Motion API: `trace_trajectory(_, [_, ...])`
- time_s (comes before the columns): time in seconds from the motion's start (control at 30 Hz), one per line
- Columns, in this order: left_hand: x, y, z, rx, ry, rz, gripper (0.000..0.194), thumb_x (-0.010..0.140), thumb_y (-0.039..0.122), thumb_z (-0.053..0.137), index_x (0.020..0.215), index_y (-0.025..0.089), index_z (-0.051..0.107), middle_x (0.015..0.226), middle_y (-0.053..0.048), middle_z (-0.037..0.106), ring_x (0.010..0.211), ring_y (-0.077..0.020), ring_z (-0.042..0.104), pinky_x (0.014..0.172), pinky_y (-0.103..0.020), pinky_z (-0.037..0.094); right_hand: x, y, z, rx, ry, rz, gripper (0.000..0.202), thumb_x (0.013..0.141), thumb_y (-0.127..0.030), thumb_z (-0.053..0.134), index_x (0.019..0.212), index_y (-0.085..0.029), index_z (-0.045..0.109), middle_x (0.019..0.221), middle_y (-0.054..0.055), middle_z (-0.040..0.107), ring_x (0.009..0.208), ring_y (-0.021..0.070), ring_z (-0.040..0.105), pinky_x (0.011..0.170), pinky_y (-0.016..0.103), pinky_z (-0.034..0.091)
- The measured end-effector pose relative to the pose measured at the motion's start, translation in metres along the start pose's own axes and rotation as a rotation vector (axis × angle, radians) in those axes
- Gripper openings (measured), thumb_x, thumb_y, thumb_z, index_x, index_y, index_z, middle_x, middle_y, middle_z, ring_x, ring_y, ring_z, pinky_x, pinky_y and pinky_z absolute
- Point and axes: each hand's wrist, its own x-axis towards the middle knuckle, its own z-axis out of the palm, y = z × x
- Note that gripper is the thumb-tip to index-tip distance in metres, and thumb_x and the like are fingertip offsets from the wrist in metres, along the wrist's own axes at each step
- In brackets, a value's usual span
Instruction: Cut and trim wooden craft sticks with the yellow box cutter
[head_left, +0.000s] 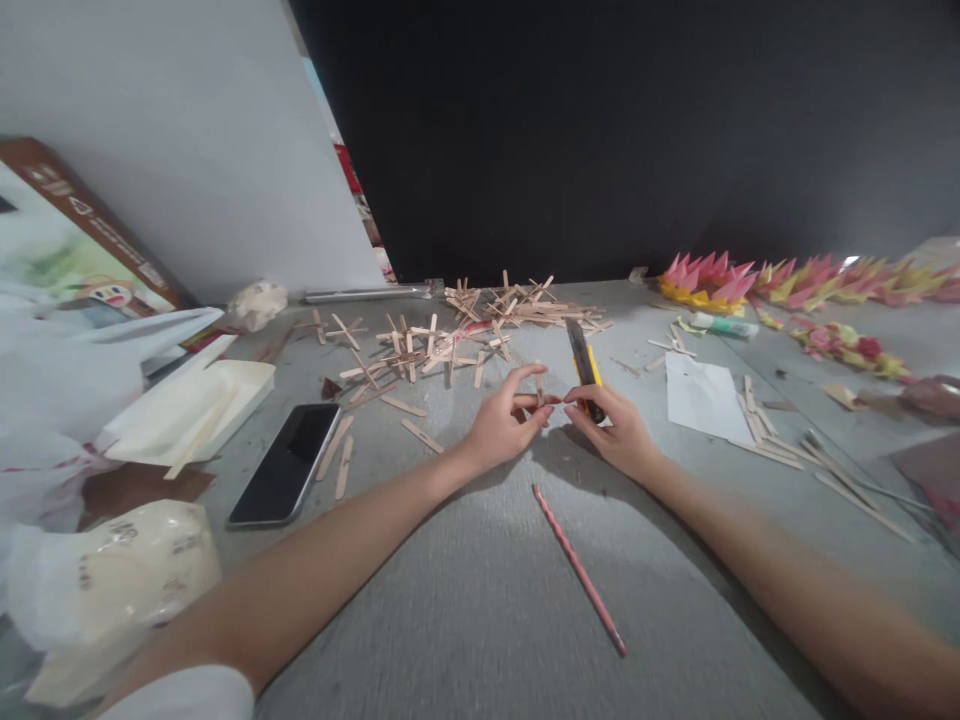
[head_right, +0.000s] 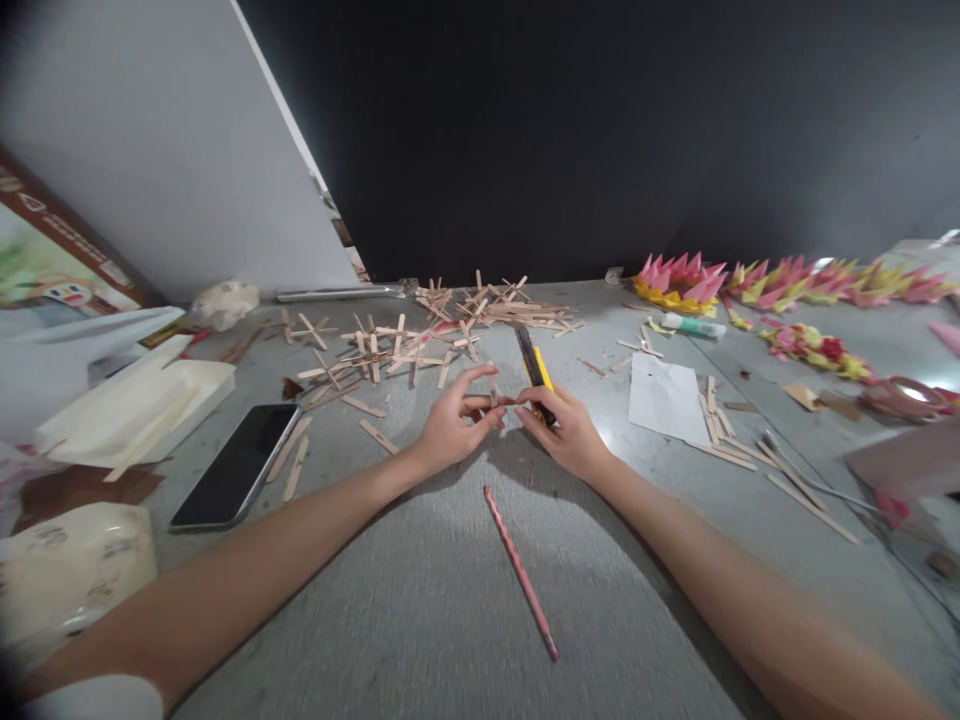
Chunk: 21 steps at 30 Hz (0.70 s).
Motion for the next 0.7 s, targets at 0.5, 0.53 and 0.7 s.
trace_trajectory(0.5, [-0.0052,0.0061,-0.0003,0.243,-0.214,0.006,0.058,0.094,0.036,0.074,0.146,0.029,0.050,0.106,-0.009,0.083,0.106,-0.0305,0.078,0.088,-0.040,0.055,0.0010,0.0008,0.0041,0.027,-0.105,0.021,0.015,0.101,-0.038,0.067,0.099,-0.026,0.076,0.088,0.004,0.079,0.072,0.0175,0.070,0.071,0.029,0.053])
trace_trajectory(0.53, [-0.0052,0.0060,-0.0001,0.248,-0.213,0.012,0.057,0.094,0.035,0.074,0.146,0.029,0.050,0.105,-0.008,0.083,0.109,-0.0313,0.078,0.091,-0.042,0.055,0.0007,0.0006,0.0041,0.021,-0.107,0.022,0.015,0.101,-0.037,0.066,0.099,-0.026,0.076,0.088,0.004,0.078,0.072,0.0174,0.070,0.070,0.029,0.052])
trace_trajectory(0.7, [-0.0048,0.0039,0.0011,0.258,-0.213,0.042,0.055,0.095,0.031,0.071,0.145,0.029,0.050,0.105,-0.008,0.083,0.111,-0.0315,0.077,0.093,-0.044,0.056,-0.0004,0.0014,0.0056,-0.019,-0.124,0.027,0.017,0.102,-0.035,0.062,0.101,-0.025,0.075,0.087,0.005,0.077,0.071,0.0177,0.069,0.069,0.029,0.052])
